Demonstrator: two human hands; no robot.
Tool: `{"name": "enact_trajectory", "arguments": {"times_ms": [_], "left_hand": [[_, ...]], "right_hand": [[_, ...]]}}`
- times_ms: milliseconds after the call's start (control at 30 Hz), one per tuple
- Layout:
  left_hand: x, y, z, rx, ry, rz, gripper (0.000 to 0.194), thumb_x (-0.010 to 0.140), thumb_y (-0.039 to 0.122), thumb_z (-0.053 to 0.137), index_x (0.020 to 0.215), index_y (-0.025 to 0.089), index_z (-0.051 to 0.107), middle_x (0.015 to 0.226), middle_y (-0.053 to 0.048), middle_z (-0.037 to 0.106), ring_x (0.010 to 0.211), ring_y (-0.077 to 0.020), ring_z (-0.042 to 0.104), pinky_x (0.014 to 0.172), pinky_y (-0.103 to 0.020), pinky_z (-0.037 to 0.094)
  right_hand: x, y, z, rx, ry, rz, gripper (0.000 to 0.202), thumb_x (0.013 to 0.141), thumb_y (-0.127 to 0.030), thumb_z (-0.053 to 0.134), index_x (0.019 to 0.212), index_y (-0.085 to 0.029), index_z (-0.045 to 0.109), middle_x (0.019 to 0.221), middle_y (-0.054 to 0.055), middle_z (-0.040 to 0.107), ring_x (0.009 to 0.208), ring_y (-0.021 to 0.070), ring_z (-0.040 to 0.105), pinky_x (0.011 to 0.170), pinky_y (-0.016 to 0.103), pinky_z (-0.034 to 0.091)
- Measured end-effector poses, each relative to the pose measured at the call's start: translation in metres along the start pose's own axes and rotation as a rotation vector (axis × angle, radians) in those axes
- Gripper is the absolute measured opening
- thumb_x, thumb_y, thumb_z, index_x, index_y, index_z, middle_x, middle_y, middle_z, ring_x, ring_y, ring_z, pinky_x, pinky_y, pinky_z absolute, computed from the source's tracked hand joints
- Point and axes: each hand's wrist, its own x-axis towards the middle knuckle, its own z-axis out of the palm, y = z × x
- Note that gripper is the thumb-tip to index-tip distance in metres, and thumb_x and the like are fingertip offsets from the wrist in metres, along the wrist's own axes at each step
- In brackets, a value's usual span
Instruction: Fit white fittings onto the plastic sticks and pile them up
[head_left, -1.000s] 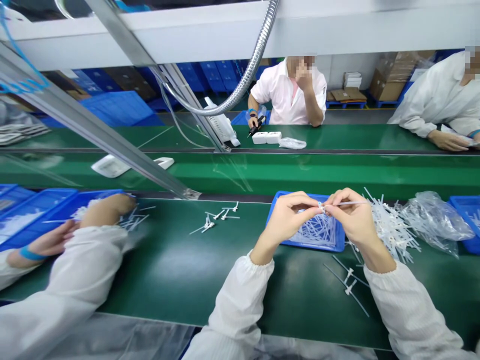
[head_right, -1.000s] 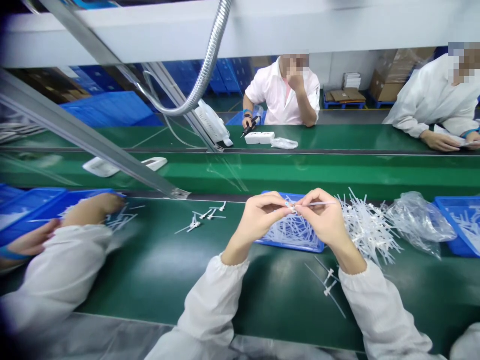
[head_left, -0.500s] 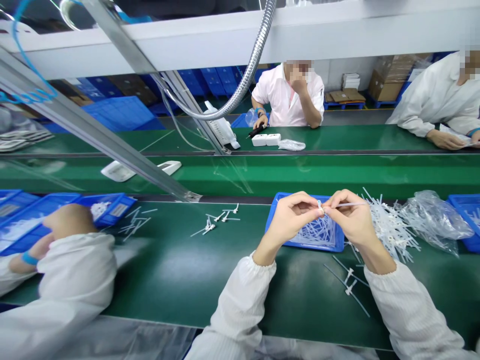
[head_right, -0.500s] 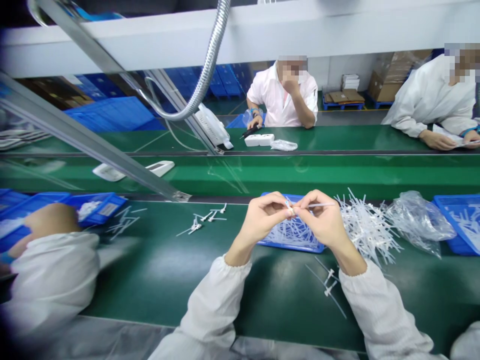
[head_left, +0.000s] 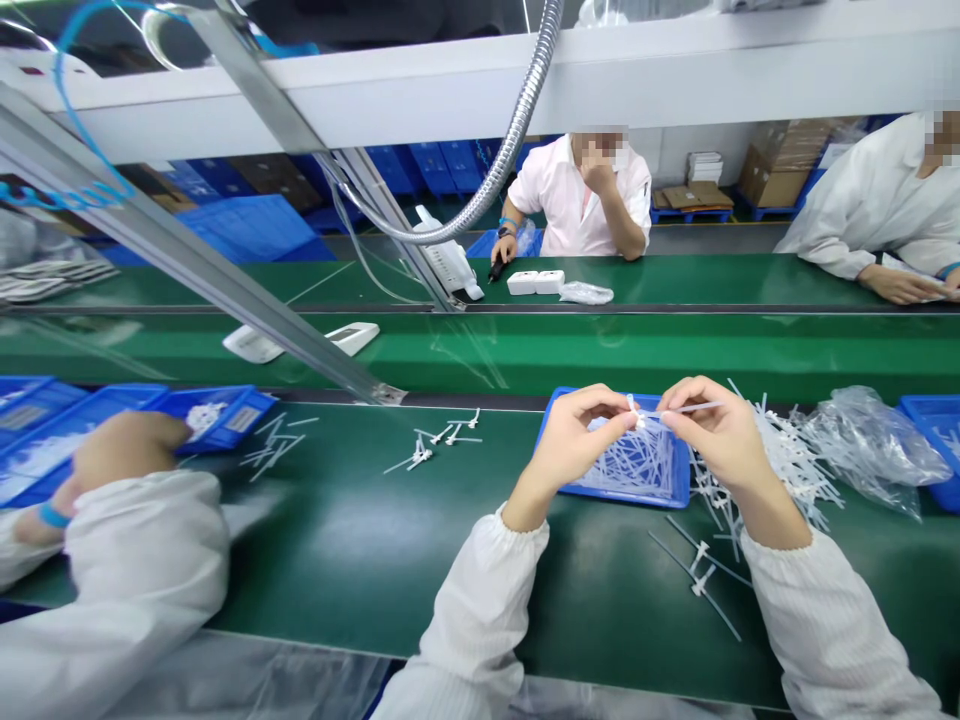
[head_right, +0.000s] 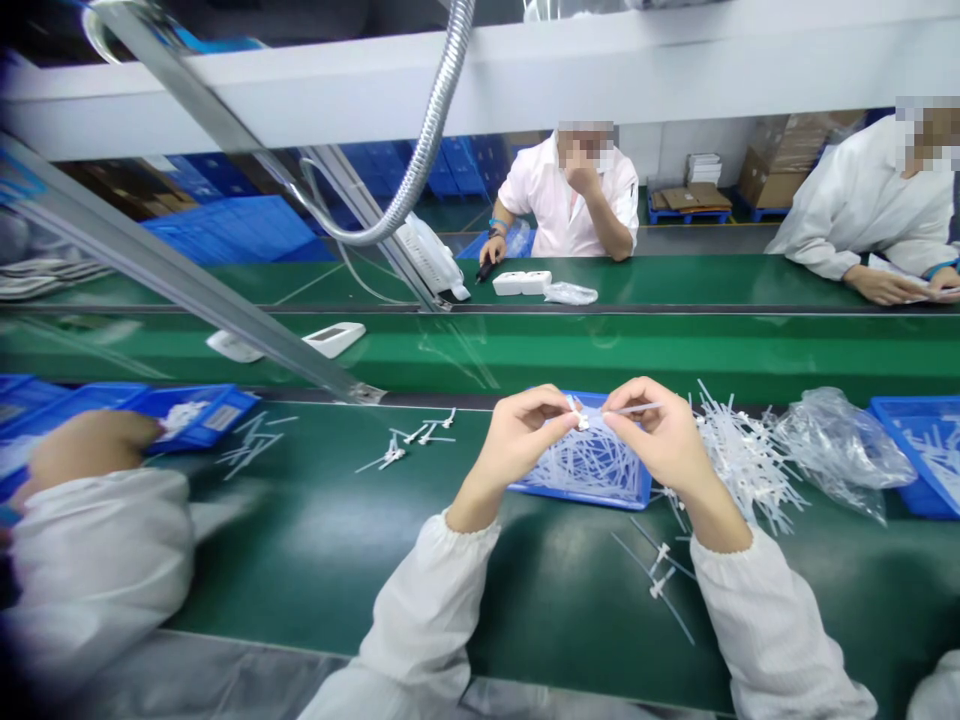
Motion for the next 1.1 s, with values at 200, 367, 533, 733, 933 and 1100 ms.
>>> {"name": "enact_trajectory", "arguments": {"times_ms": [200,367,533,733,933,1100], "left_hand": [[-0.0003,-0.0016,0.0016,-0.029,-0.003,0.025,0.026,0.086,0.041,0.089,0.087,0.017,0.079,0.089,-0.007,0.079,0.079,-0.0176,0.075,0.078,-0.03,0.064],[-0.0013,-0.0015,0.0042,-0.025,-0.044,0.006,0.025,0.087,0.039,0.089,0.088,0.016,0.079,0.085,-0.008,0.08,0.079,-0.0186,0.076,0.079,-0.031,0.063],[-0.0016,-0.0003,0.0043,-0.015,-0.052,-0.008,0.025,0.087,0.04,0.089,0.088,0.017,0.078,0.085,-0.008,0.08,0.079,-0.0192,0.076,0.079,-0.032,0.063],[-0.0022,-0.0037,0.0032,-0.026,-0.067,-0.011,0.029,0.088,0.042,0.088,0.099,0.017,0.08,0.087,-0.008,0.08,0.081,-0.0197,0.076,0.078,-0.032,0.061],[-0.0029,-0.001,0.0018,-0.009,-0.105,-0.028,0.027,0.09,0.04,0.087,0.092,0.016,0.074,0.088,-0.007,0.078,0.083,-0.0186,0.074,0.08,-0.03,0.058],[-0.0036,-0.0008,0.0022,0.007,-0.126,-0.009,0.025,0.09,0.038,0.087,0.09,0.017,0.074,0.086,-0.007,0.08,0.081,-0.0191,0.075,0.08,-0.031,0.059]], "right_hand": [[0.0012,0.0001,0.0027,0.021,-0.012,0.003,0.022,0.087,-0.035,0.09,0.089,-0.022,0.073,0.09,0.004,0.077,0.075,0.0156,0.07,0.068,0.03,0.059],[0.0017,0.0006,0.0052,0.092,-0.013,0.007,0.021,0.087,-0.033,0.09,0.088,-0.022,0.073,0.089,0.004,0.079,0.067,0.0131,0.067,0.066,0.03,0.059],[0.002,0.0004,0.0063,0.104,-0.026,0.023,0.022,0.085,-0.033,0.092,0.087,-0.022,0.073,0.088,0.004,0.079,0.069,0.0139,0.069,0.065,0.03,0.059],[0.0011,0.0002,0.0053,0.086,-0.047,0.026,0.022,0.085,-0.032,0.092,0.085,-0.021,0.073,0.085,0.004,0.078,0.071,0.014,0.069,0.067,0.029,0.059],[0.0006,0.0007,0.0037,0.08,-0.033,0.02,0.019,0.085,-0.03,0.092,0.086,-0.022,0.075,0.085,0.003,0.077,0.068,0.0115,0.066,0.068,0.027,0.057],[0.0006,0.0012,0.0036,0.072,-0.033,0.032,0.02,0.087,-0.032,0.091,0.087,-0.022,0.074,0.085,0.003,0.076,0.069,0.0128,0.066,0.067,0.028,0.056]]}}
